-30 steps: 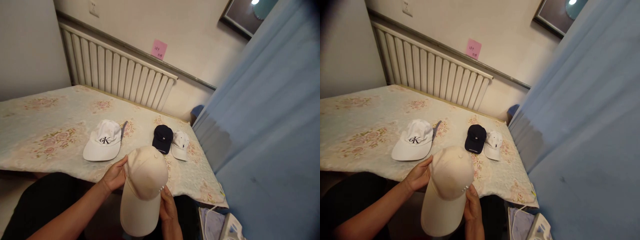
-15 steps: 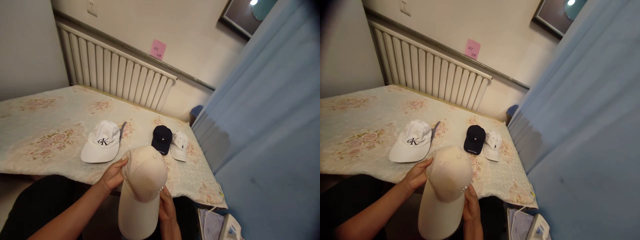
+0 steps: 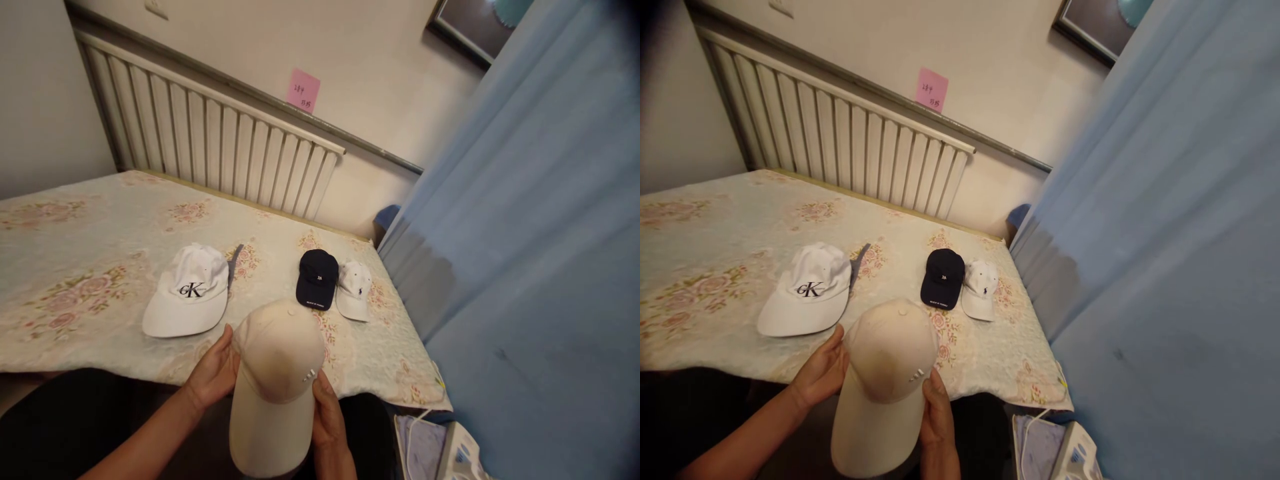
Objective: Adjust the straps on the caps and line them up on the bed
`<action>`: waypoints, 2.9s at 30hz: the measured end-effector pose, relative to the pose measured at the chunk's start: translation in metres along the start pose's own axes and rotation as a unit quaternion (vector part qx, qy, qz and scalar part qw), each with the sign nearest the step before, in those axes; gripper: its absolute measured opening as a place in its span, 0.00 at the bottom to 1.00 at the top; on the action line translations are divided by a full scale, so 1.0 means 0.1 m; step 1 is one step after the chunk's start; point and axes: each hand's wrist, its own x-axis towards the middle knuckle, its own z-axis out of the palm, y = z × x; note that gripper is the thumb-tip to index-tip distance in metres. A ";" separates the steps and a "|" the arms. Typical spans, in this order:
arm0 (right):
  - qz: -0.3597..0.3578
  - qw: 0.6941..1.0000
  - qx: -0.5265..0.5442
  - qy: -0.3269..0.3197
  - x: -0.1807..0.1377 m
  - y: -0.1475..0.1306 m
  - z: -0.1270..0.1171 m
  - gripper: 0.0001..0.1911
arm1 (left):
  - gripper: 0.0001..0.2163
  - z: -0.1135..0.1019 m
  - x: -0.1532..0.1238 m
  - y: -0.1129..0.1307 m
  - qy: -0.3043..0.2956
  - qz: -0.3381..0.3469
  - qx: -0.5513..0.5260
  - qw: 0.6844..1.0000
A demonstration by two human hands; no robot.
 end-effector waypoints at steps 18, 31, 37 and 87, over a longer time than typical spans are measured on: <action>0.022 0.992 0.121 0.007 0.09 0.00 0.08 0.18 | 0.21 -0.25 -0.01 -0.07 0.019 0.012 0.089 0.996; 0.016 0.980 0.196 0.036 0.03 -0.18 0.24 0.14 | 0.21 -0.22 -0.11 -0.05 0.024 0.014 0.097 0.995; 0.014 0.987 0.162 -0.009 0.01 -0.26 0.30 0.24 | 0.23 -0.22 -0.14 -0.01 -0.004 0.021 0.124 0.992; 0.034 0.998 0.058 0.015 0.29 -0.64 0.20 0.10 | 0.16 0.31 -0.29 0.29 -0.077 -0.076 0.274 0.956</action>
